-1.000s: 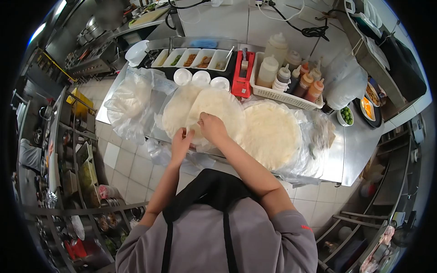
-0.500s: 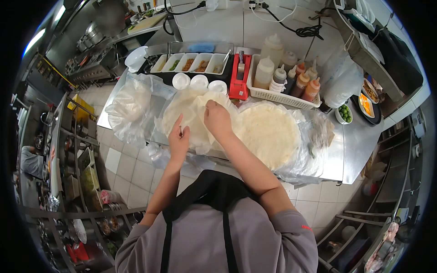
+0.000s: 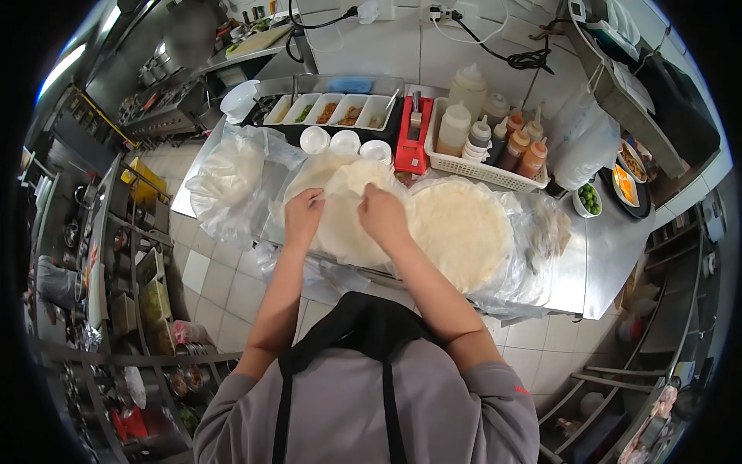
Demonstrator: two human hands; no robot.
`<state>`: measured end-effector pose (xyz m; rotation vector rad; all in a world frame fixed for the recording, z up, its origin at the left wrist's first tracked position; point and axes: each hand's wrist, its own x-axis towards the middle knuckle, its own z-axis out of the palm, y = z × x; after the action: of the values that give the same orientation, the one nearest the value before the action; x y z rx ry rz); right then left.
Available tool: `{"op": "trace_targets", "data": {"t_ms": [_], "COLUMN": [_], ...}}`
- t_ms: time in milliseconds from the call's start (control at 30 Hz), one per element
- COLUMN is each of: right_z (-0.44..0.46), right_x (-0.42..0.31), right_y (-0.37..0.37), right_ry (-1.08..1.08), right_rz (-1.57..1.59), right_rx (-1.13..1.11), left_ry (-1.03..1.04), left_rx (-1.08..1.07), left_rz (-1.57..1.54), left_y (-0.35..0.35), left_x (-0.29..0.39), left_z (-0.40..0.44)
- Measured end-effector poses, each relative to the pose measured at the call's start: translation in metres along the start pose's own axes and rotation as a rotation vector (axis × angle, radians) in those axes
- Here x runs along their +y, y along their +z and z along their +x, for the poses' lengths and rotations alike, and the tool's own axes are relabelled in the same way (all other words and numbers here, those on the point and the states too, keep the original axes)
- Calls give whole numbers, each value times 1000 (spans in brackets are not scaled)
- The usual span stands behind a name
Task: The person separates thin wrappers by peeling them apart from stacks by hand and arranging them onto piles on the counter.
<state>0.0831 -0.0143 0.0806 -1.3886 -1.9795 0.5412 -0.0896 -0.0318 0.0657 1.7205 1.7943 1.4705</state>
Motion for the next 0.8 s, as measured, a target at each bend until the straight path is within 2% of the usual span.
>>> {"op": "trace_targets", "data": {"t_ms": [67, 100, 200, 300, 367, 567, 767, 800], "right_z": [6, 7, 9, 13, 21, 29, 25, 25], "right_x": [7, 10, 15, 11, 16, 10, 15, 15], "right_y": [-17, -19, -14, 6, 14, 16, 45, 44], "right_ry": [148, 103, -15, -78, -89, 98, -114, -68], "right_rz": [8, -16, -37, 61, 152, 407, 340, 354], "right_rx": [52, 68, 112, 123, 84, -147, 53, 88], "left_ry": [-41, -63, -230, -222, -312, -544, -693, -703], "left_rx": [-62, -92, -248, -321, -293, -281, -277, -281], "left_rz": [56, 83, -246, -428, -523, -932, -1080, -1092], "left_y": [-4, -5, 0, 5, 1, -3, 4, 4], "left_x": [-8, -8, -1, 14, 23, 10, -24, -24], "left_z": [1, 1, -4, -8, -10, -11, -12, -11]}}
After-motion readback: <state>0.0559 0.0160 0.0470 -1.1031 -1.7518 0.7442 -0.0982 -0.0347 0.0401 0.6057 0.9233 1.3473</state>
